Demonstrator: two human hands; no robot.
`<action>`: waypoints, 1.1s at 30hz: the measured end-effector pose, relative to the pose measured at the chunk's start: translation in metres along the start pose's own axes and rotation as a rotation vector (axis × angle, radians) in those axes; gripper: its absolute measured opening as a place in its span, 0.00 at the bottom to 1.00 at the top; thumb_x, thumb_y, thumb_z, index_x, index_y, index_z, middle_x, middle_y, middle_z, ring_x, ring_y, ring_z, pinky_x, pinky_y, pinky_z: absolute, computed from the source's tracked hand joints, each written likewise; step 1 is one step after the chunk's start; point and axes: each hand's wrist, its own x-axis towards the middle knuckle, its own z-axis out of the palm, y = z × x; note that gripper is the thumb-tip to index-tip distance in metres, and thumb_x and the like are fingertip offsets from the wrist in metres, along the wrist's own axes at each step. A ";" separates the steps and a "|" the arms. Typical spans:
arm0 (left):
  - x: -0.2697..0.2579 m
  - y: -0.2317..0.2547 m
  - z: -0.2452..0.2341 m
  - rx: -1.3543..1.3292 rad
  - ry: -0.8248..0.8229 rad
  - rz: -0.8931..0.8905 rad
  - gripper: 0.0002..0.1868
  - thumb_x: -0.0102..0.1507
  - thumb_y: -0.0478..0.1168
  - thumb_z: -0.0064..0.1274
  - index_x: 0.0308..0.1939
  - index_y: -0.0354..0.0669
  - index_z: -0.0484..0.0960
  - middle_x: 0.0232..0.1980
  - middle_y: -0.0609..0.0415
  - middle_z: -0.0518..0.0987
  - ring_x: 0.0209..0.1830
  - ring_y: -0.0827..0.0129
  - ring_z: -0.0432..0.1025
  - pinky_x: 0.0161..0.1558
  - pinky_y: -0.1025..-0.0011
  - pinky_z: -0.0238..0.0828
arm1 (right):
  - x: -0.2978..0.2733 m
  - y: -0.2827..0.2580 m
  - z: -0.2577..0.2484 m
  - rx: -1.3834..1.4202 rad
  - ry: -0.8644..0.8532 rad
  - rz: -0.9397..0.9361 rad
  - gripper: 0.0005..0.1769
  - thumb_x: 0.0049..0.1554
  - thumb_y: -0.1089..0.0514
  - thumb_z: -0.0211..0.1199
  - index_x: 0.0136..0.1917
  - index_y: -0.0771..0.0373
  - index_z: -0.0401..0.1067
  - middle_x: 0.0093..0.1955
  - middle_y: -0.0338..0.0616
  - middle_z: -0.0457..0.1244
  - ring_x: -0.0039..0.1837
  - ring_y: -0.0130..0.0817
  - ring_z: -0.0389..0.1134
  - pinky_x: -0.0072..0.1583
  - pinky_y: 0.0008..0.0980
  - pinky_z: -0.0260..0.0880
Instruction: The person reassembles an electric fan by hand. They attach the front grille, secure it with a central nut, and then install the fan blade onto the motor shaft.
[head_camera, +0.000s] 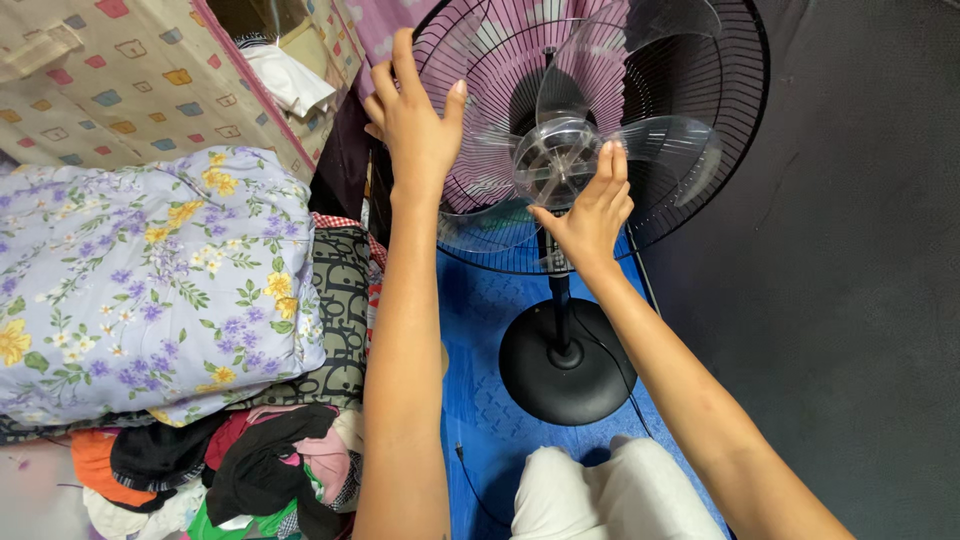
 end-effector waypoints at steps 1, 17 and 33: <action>0.000 0.001 0.000 0.010 -0.006 -0.005 0.46 0.63 0.50 0.67 0.77 0.63 0.53 0.69 0.47 0.62 0.65 0.39 0.60 0.60 0.33 0.60 | 0.000 0.000 0.000 -0.005 -0.003 0.004 0.81 0.38 0.36 0.86 0.82 0.69 0.34 0.83 0.57 0.37 0.77 0.56 0.49 0.65 0.54 0.56; -0.004 0.016 -0.014 0.024 -0.059 -0.024 0.46 0.62 0.52 0.67 0.76 0.63 0.53 0.68 0.49 0.62 0.64 0.41 0.61 0.59 0.34 0.59 | -0.011 -0.008 0.002 0.086 0.002 0.148 0.82 0.40 0.35 0.86 0.82 0.71 0.32 0.83 0.59 0.35 0.82 0.58 0.41 0.70 0.59 0.54; -0.012 0.015 -0.022 0.119 -0.073 0.032 0.52 0.62 0.55 0.68 0.80 0.63 0.46 0.70 0.47 0.60 0.66 0.41 0.60 0.57 0.34 0.63 | -0.021 -0.008 -0.017 0.128 -0.086 0.133 0.84 0.41 0.36 0.85 0.83 0.71 0.27 0.85 0.64 0.30 0.80 0.61 0.43 0.75 0.61 0.47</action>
